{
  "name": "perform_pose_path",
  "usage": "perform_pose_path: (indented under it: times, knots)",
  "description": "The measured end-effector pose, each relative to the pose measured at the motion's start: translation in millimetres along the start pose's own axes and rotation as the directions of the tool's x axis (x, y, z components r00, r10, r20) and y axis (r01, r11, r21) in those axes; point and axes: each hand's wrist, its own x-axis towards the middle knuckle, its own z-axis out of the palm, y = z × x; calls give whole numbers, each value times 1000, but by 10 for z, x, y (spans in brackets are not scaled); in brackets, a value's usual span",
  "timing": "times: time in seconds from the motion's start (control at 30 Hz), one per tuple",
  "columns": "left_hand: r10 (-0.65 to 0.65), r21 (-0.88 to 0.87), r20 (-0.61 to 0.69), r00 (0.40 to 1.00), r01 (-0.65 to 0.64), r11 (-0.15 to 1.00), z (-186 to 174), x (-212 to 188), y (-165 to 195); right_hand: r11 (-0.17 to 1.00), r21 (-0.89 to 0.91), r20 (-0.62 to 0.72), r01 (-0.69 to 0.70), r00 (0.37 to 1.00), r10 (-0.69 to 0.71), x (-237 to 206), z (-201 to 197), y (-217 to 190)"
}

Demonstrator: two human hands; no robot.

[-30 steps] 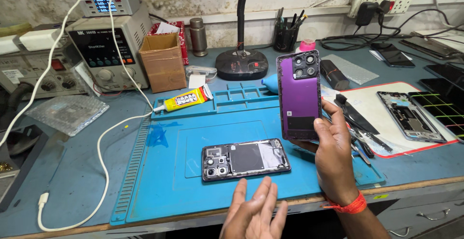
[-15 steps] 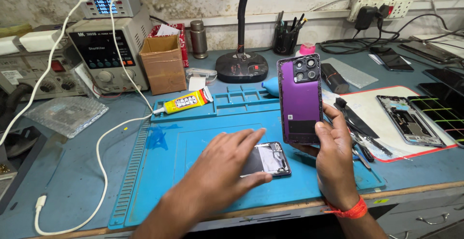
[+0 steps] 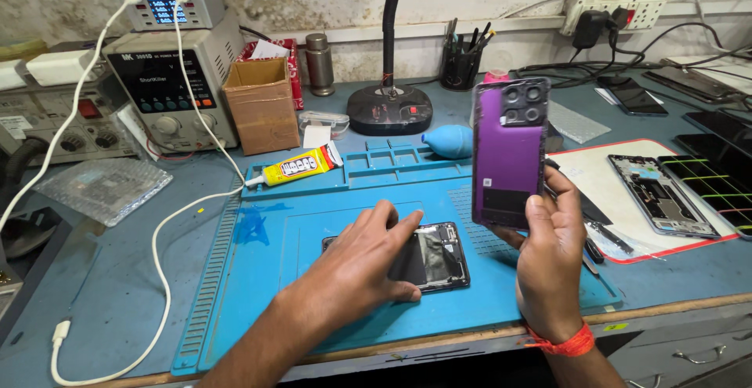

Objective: The person holds a white smartphone wrapped with rubber bands and turns it while pressing on its back, then sets it aside and wipes the work mat. They then pick up a purple smartphone, detach its back cover, hold the cover and body apart, and use a black marker-like tool on the exposed internal frame.

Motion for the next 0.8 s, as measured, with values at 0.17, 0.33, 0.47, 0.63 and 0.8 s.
perform_pose_path:
  times: [0.17, 0.33, 0.47, 0.63, 0.8]
  knots:
    - [40, 97, -89, 995, -31, 995, 15, -92, 168, 999, 26, -5, 26, 1000, -26, 7, -24, 39]
    - [6, 91, -81, 997, 2, 996, -13, -120, 237, 1000, 16, 2, 13, 1000, -13, 9, -20, 47]
    - [23, 124, -85, 996, -12, 992, 2, -135, 259, 1000, 14, 6, 6, 1000, -6, 7, -14, 34]
    - [53, 128, -122, 991, -37, 991, 28, -142, 246, 1000, 18, -1, -14, 1000, 14, 11, -2, 19]
    - [78, 149, -152, 985, -55, 987, 67, -153, 231, 1000, 7, -7, -20, 1000, 21, 5, 2, 7]
